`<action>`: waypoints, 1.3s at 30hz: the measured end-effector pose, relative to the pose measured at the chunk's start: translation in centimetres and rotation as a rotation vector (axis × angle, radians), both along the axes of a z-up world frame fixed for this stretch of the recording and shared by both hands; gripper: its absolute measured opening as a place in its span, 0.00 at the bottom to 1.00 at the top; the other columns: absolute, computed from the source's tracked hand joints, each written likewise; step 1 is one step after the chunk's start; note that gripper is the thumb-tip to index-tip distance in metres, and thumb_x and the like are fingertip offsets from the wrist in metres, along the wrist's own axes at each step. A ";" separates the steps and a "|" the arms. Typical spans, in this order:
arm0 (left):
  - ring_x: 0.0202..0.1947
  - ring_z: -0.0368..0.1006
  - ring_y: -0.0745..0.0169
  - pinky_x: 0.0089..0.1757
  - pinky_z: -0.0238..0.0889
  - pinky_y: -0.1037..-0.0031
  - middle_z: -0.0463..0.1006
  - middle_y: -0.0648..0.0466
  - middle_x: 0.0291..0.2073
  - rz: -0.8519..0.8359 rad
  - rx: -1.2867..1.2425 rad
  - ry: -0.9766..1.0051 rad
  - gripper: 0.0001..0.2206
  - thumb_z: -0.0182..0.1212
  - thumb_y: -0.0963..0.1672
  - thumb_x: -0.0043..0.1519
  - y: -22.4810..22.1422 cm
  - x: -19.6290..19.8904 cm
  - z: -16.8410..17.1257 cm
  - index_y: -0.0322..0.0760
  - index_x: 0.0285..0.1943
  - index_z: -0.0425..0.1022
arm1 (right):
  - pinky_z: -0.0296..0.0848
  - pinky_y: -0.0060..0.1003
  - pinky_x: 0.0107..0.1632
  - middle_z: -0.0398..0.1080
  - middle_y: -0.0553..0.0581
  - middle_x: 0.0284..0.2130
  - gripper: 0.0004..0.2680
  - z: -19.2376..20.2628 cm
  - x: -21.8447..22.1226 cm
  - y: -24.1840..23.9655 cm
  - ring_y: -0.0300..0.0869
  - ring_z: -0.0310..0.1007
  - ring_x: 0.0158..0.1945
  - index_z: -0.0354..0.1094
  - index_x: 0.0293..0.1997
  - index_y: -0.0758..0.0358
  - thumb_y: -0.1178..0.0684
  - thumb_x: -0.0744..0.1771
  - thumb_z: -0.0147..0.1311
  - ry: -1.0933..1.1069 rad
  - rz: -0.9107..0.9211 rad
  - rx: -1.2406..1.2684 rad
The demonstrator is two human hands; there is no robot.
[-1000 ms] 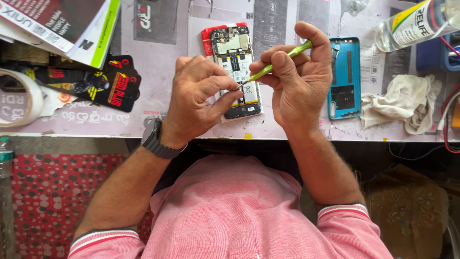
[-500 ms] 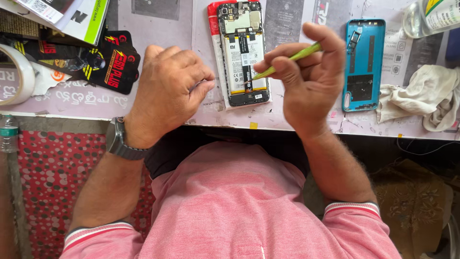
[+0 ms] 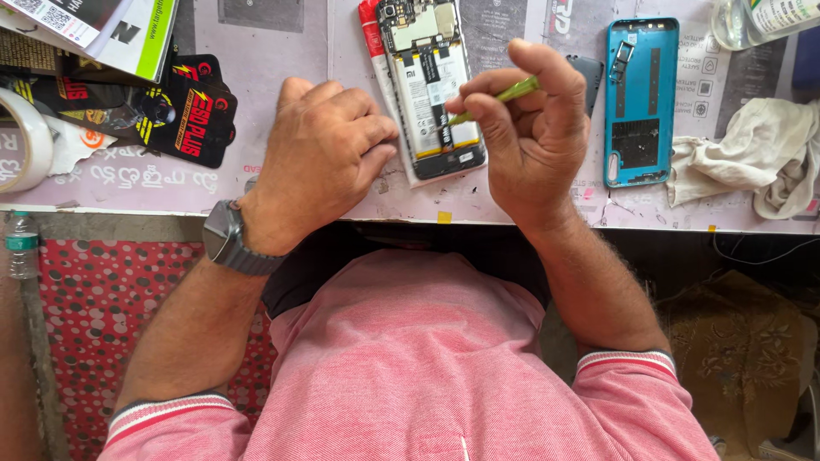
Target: The person is repairing a disassembled smartphone on a cluttered workbench. They use a green screwdriver to remove and install screws on the motherboard and battery area, and use their fingers to connect and disconnect internal ribbon cables. The person also handles a separate blue phone casing and a black component.
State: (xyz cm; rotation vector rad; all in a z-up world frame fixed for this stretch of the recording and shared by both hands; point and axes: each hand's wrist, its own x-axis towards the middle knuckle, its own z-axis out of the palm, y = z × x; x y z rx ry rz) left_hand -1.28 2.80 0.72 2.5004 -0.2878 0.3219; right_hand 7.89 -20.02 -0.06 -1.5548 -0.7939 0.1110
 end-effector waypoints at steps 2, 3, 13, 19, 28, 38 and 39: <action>0.42 0.70 0.54 0.47 0.54 0.59 0.77 0.58 0.36 0.000 -0.005 0.008 0.05 0.70 0.43 0.60 -0.4 0.5 -0.3 0.42 0.42 0.83 | 0.84 0.34 0.54 0.74 0.64 0.46 0.15 -0.2 0.3 -0.3 0.43 0.81 0.49 0.48 0.70 0.59 0.65 0.77 0.51 -0.047 -0.027 -0.018; 0.43 0.71 0.55 0.47 0.54 0.60 0.78 0.58 0.38 -0.007 -0.005 -0.005 0.05 0.69 0.43 0.61 -0.3 0.6 -0.4 0.42 0.44 0.83 | 0.84 0.33 0.54 0.74 0.64 0.46 0.15 -0.2 0.4 -0.4 0.42 0.81 0.49 0.48 0.70 0.59 0.65 0.78 0.51 -0.051 -0.053 -0.026; 0.43 0.70 0.53 0.49 0.55 0.60 0.77 0.55 0.39 0.037 0.010 0.002 0.06 0.70 0.44 0.61 0.4 -0.6 0.1 0.40 0.44 0.82 | 0.84 0.34 0.52 0.74 0.66 0.44 0.16 0.3 0.8 -0.4 0.44 0.80 0.48 0.47 0.70 0.59 0.64 0.76 0.49 -0.118 -0.065 -0.001; 0.39 0.71 0.54 0.47 0.54 0.60 0.76 0.55 0.34 0.089 0.089 0.012 0.05 0.71 0.45 0.60 -0.8 -1.1 0.9 0.41 0.37 0.81 | 0.83 0.34 0.52 0.74 0.66 0.43 0.16 0.0 0.7 -0.5 0.44 0.81 0.47 0.47 0.70 0.58 0.63 0.76 0.49 -0.108 -0.069 0.012; 0.34 0.72 0.55 0.44 0.56 0.60 0.76 0.53 0.28 0.144 0.385 0.100 0.03 0.64 0.42 0.58 -2.9 -0.3 1.6 0.42 0.30 0.78 | 0.84 0.33 0.54 0.75 0.64 0.46 0.15 -1.2 0.7 -1.1 0.43 0.81 0.49 0.48 0.70 0.57 0.64 0.77 0.51 -0.069 -0.051 0.038; 0.37 0.72 0.51 0.43 0.57 0.61 0.75 0.50 0.31 0.009 0.278 -0.015 0.04 0.61 0.43 0.59 -1.6 0.1 0.2 0.38 0.35 0.71 | 0.83 0.36 0.55 0.74 0.64 0.45 0.16 0.2 -0.1 -0.3 0.44 0.81 0.48 0.49 0.70 0.58 0.64 0.76 0.52 0.006 -0.022 0.105; 0.38 0.71 0.50 0.44 0.57 0.61 0.74 0.50 0.32 0.016 0.152 -0.009 0.04 0.61 0.42 0.60 -1.3 -0.1 -0.1 0.37 0.36 0.70 | 0.84 0.37 0.54 0.74 0.64 0.44 0.16 0.7 -0.6 -0.2 0.44 0.81 0.47 0.49 0.70 0.58 0.64 0.75 0.52 0.056 -0.020 0.124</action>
